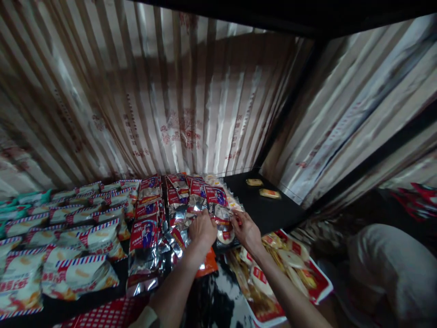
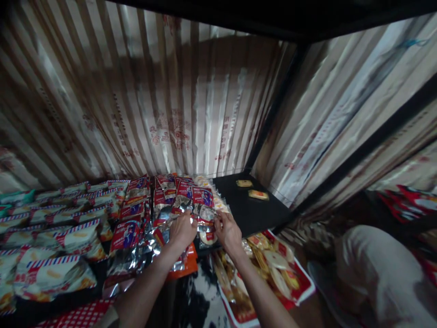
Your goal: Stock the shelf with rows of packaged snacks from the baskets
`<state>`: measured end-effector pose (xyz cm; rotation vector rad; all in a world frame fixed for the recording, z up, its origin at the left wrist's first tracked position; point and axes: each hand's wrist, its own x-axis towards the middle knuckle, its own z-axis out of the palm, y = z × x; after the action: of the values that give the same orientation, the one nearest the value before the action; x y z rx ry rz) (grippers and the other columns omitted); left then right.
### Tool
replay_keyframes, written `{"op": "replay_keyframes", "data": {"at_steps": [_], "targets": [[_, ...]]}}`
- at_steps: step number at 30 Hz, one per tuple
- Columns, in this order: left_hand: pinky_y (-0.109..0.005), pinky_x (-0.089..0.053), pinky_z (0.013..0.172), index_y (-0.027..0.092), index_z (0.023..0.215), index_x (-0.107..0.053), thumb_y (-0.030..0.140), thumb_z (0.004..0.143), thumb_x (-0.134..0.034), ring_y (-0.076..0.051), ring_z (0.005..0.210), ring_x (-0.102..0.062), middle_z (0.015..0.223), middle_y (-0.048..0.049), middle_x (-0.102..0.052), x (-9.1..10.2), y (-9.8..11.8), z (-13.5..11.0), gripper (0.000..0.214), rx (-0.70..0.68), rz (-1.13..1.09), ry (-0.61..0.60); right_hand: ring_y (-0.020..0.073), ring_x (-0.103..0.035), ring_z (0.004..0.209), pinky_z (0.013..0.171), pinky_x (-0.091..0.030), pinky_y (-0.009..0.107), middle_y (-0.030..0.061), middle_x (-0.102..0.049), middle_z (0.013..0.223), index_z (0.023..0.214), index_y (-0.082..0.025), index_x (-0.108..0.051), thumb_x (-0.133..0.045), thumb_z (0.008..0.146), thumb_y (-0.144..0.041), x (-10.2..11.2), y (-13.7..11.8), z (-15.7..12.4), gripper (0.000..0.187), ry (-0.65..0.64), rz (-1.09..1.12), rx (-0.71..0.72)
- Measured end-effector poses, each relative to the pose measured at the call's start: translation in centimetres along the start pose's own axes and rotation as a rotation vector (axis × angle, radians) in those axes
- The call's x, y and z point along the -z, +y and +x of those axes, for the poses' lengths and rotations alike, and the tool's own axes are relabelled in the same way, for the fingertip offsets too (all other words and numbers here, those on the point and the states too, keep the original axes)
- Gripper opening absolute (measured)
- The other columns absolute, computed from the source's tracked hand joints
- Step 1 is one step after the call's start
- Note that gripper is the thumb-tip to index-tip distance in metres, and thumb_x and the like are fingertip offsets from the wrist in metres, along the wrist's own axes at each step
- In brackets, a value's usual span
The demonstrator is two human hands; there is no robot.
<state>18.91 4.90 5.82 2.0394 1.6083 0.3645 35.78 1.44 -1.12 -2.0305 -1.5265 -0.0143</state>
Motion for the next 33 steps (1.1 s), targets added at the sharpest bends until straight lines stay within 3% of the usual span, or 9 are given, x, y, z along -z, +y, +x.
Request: {"op": "replay_keyframes", "data": {"at_steps": [6,11,13,16,20,24,27,33], "targets": [[-0.028,-0.042,0.088,0.013,0.114,-0.053,0.018,0.080,-0.048,-0.021,0.104,-0.058,0.110,-0.0125,-0.063,-2.0,0.6,0.8,0.035,0.039,-0.129,0.001,0.0185,-0.064,0.083,0.076,-0.050,0.031,0.0101,-0.064,0.104,0.109,-0.017,-0.060,-0.041,0.082,-0.036,-0.6,0.5,-1.0,0.038,-0.010,0.241,-0.072],[-0.028,-0.042,0.087,0.013,0.117,-0.053,0.017,0.077,-0.051,-0.020,0.101,-0.059,0.106,-0.0116,-0.065,-3.0,0.9,1.1,0.040,0.065,-0.256,0.017,0.0213,-0.062,0.083,0.077,-0.050,0.036,0.0133,-0.063,0.102,0.105,-0.014,-0.061,-0.049,0.075,-0.043,-0.4,0.9,-0.6,0.043,0.081,0.399,-0.155],[-0.029,-0.043,0.085,0.013,0.117,-0.054,0.018,0.078,-0.051,-0.020,0.098,-0.060,0.102,-0.0109,-0.067,-3.2,1.1,0.9,0.040,0.063,-0.300,-0.002,0.0214,-0.062,0.081,0.072,-0.050,0.035,0.0124,-0.063,0.102,0.109,-0.014,-0.059,-0.055,0.071,-0.046,0.0,0.8,-0.2,0.050,0.083,0.499,-0.244],[-0.027,-0.042,0.085,0.012,0.114,-0.056,0.019,0.077,-0.051,-0.019,0.097,-0.061,0.100,-0.0111,-0.067,-3.5,1.5,0.5,0.038,0.053,-0.362,-0.018,0.0189,-0.062,0.069,0.060,-0.049,0.030,0.0082,-0.066,0.090,0.111,-0.015,-0.057,-0.065,0.062,-0.045,0.8,0.1,0.3,0.058,-0.016,0.745,-0.431],[-0.026,-0.040,0.088,0.014,0.109,-0.059,0.020,0.078,-0.050,-0.018,0.097,-0.059,0.103,-0.0099,-0.066,-3.3,1.5,-0.2,0.033,0.056,-0.406,0.023,0.0145,-0.059,0.057,0.048,-0.043,0.022,0.0016,-0.066,0.071,0.098,-0.016,-0.062,-0.074,0.052,-0.034,2.6,-1.2,0.6,0.050,-0.182,1.102,-0.554],[-0.029,-0.039,0.089,0.017,0.108,-0.059,0.033,0.081,-0.048,-0.020,0.100,-0.057,0.108,-0.0101,-0.064,-2.1,1.0,-1.0,0.033,0.124,-0.469,0.114,0.0069,-0.049,0.045,0.038,-0.035,0.016,-0.0028,-0.064,0.067,0.089,-0.019,-0.062,-0.078,0.047,-0.021,4.8,-1.9,0.6,0.045,-0.093,1.293,-0.662],[-0.029,-0.040,0.086,0.021,0.096,-0.062,0.043,0.079,-0.050,-0.020,0.097,-0.059,0.099,-0.0076,-0.066,-0.7,0.7,-1.5,0.030,0.202,-0.672,0.093,0.0023,-0.040,0.039,0.031,-0.025,0.012,-0.0045,-0.062,0.066,0.086,-0.020,-0.061,-0.078,0.047,-0.018,6.2,-2.7,0.8,0.043,-0.080,1.387,-0.665],[-0.028,-0.045,0.068,0.018,0.085,-0.061,0.051,0.066,-0.062,-0.015,0.071,-0.059,0.078,-0.0031,-0.063,1.3,-0.2,-2.9,0.038,0.236,-1.420,-0.156,0.0002,-0.031,0.035,0.029,-0.021,0.011,-0.0068,-0.057,0.061,0.087,-0.020,-0.060,-0.079,0.048,-0.018,7.2,-7.5,0.6,0.044,-0.261,1.446,-0.619]]}}
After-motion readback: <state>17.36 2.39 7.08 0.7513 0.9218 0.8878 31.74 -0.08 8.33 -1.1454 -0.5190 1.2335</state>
